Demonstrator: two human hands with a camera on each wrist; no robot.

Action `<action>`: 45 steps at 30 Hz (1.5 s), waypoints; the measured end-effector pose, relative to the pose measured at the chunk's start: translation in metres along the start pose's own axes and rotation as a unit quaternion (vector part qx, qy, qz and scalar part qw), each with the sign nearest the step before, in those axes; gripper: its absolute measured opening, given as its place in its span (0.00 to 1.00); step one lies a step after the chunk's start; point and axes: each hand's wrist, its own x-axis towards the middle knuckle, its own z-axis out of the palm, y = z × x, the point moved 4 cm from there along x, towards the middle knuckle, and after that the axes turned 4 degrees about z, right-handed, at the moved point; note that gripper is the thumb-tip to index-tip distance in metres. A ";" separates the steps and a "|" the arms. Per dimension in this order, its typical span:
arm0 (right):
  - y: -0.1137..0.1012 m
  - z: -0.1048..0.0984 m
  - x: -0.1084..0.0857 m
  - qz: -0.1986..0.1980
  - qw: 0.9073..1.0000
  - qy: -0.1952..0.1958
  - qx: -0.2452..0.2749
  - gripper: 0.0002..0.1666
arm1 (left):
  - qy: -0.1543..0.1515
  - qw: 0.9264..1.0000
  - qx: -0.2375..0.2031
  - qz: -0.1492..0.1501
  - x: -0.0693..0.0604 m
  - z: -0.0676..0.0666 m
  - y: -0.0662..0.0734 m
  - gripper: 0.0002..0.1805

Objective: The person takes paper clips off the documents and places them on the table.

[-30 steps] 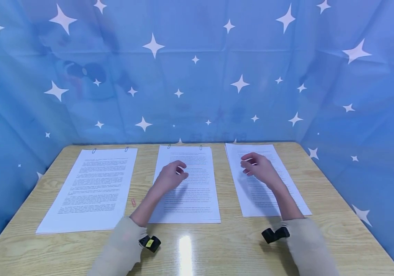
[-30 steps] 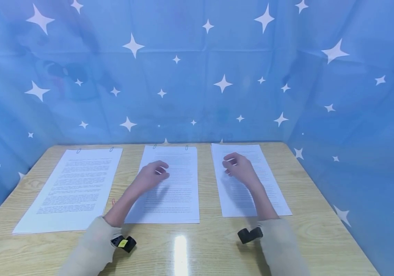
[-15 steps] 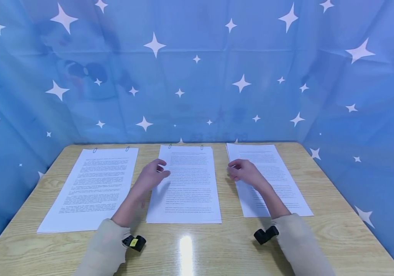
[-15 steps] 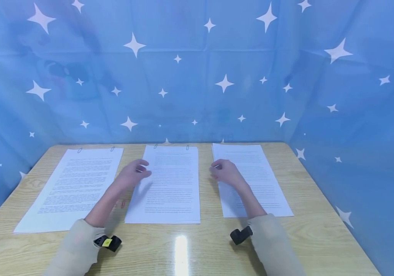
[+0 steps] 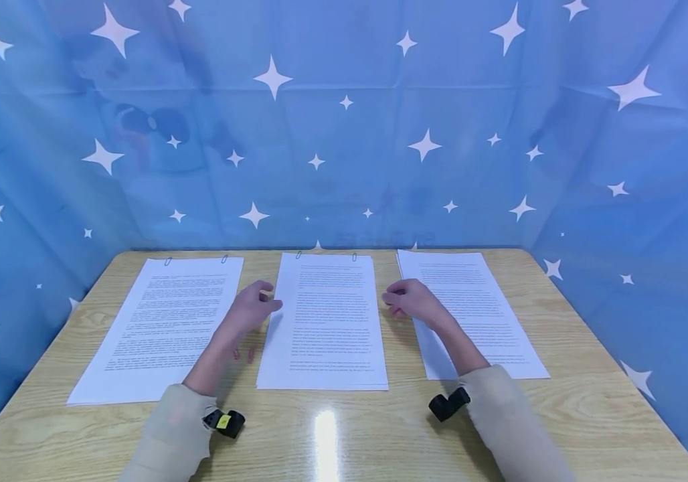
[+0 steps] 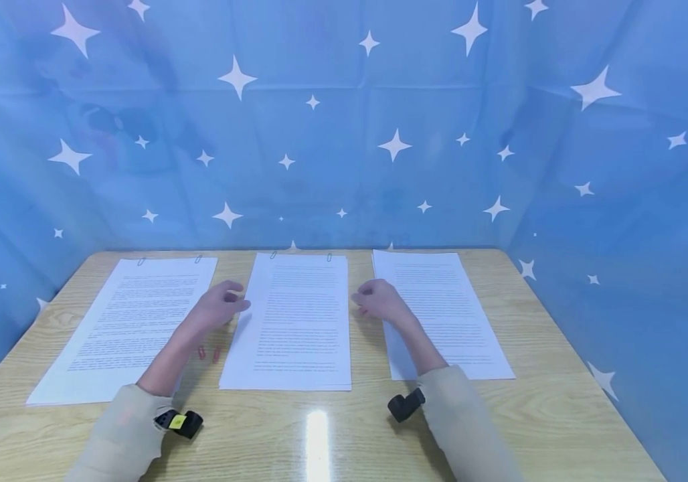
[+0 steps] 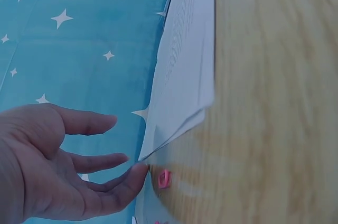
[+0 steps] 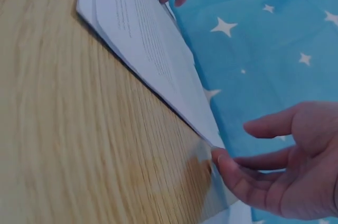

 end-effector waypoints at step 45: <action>-0.009 0.011 -0.001 0.067 0.995 -0.031 0.063 0.13 | -0.033 0.998 -0.047 -0.012 0.004 0.001 -0.003 0.19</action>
